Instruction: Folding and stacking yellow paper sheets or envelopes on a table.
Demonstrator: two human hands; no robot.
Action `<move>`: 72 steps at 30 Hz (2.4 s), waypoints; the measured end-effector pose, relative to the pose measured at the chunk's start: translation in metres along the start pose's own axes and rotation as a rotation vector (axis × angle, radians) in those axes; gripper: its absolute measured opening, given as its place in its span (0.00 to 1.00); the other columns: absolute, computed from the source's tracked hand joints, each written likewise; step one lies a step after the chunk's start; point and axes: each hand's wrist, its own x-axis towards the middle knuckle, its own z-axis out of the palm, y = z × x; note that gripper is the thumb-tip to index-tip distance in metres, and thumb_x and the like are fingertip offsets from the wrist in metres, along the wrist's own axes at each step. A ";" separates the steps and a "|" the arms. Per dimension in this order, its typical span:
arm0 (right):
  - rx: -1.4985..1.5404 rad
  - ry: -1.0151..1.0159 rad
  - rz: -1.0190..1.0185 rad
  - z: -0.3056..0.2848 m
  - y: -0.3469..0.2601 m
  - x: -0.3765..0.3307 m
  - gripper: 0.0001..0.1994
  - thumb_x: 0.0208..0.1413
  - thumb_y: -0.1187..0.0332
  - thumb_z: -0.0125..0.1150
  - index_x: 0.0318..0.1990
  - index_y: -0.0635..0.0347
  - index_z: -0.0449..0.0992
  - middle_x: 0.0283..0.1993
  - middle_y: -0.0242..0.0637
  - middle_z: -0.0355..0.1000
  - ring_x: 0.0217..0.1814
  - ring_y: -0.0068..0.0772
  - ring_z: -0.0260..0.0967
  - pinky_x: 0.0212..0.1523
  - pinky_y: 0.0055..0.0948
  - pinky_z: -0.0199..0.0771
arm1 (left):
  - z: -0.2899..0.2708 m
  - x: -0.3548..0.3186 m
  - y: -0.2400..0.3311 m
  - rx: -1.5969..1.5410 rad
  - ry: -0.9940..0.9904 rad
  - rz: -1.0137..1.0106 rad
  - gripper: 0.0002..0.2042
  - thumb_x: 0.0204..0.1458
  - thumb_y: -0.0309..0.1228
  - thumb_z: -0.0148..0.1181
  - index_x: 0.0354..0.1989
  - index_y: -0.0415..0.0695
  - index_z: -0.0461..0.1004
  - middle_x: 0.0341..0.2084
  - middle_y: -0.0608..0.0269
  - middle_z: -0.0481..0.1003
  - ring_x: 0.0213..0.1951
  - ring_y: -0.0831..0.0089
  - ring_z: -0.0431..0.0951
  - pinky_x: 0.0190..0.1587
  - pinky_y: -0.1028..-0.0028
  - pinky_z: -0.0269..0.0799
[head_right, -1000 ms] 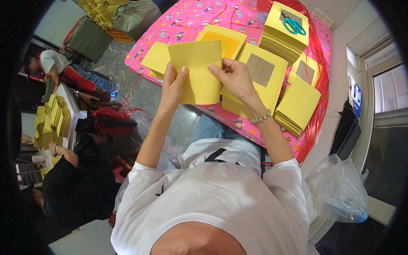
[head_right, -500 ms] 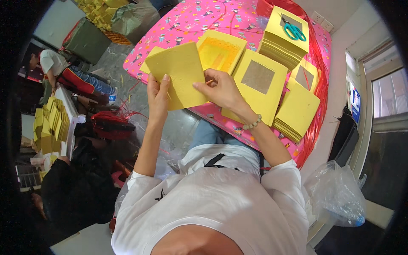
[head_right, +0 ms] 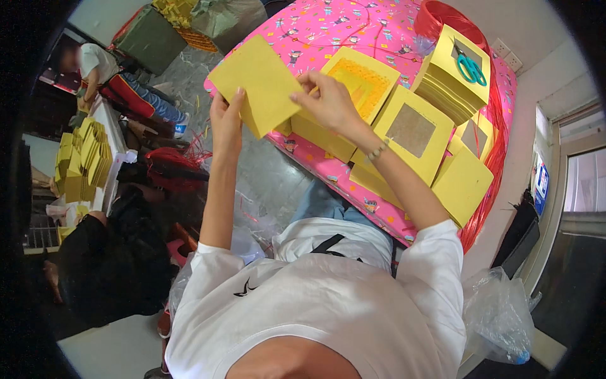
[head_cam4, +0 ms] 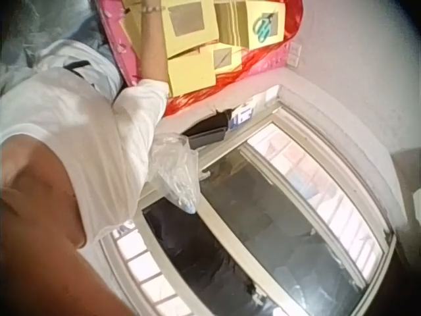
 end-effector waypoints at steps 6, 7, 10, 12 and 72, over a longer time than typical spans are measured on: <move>-0.194 0.021 -0.091 0.009 0.023 0.065 0.19 0.51 0.61 0.61 0.48 0.59 0.70 0.33 0.36 0.72 0.31 0.25 0.69 0.37 0.29 0.70 | -0.014 0.058 -0.033 0.058 0.093 -0.059 0.15 0.53 0.25 0.57 0.48 0.35 0.65 0.40 0.58 0.75 0.39 0.73 0.76 0.40 0.74 0.71; -0.195 0.019 -0.094 0.010 0.028 0.070 0.19 0.51 0.61 0.61 0.48 0.59 0.70 0.33 0.36 0.72 0.31 0.25 0.69 0.37 0.29 0.70 | -0.017 0.061 -0.042 0.078 0.068 -0.070 0.16 0.53 0.25 0.57 0.49 0.36 0.65 0.41 0.58 0.75 0.40 0.72 0.77 0.41 0.73 0.73; -0.349 -0.069 -0.082 0.017 0.043 0.076 0.19 0.51 0.59 0.60 0.48 0.58 0.69 0.34 0.39 0.73 0.34 0.32 0.71 0.40 0.34 0.71 | -0.025 0.065 -0.077 0.125 0.064 -0.068 0.17 0.53 0.26 0.57 0.50 0.36 0.66 0.41 0.59 0.75 0.40 0.70 0.77 0.41 0.72 0.74; -0.418 -0.117 -0.072 0.023 0.050 0.073 0.17 0.50 0.60 0.58 0.43 0.61 0.71 0.35 0.44 0.75 0.40 0.42 0.73 0.43 0.40 0.70 | -0.028 0.062 -0.091 0.183 0.103 -0.101 0.16 0.52 0.26 0.57 0.49 0.36 0.67 0.41 0.59 0.75 0.40 0.70 0.77 0.41 0.72 0.73; -0.558 0.122 -0.215 -0.036 0.032 -0.092 0.09 0.46 0.65 0.65 0.31 0.60 0.76 0.33 0.36 0.72 0.37 0.37 0.70 0.38 0.33 0.71 | 0.013 -0.008 -0.055 0.749 -0.152 0.569 0.15 0.49 0.28 0.60 0.47 0.44 0.72 0.47 0.55 0.68 0.53 0.60 0.65 0.54 0.64 0.60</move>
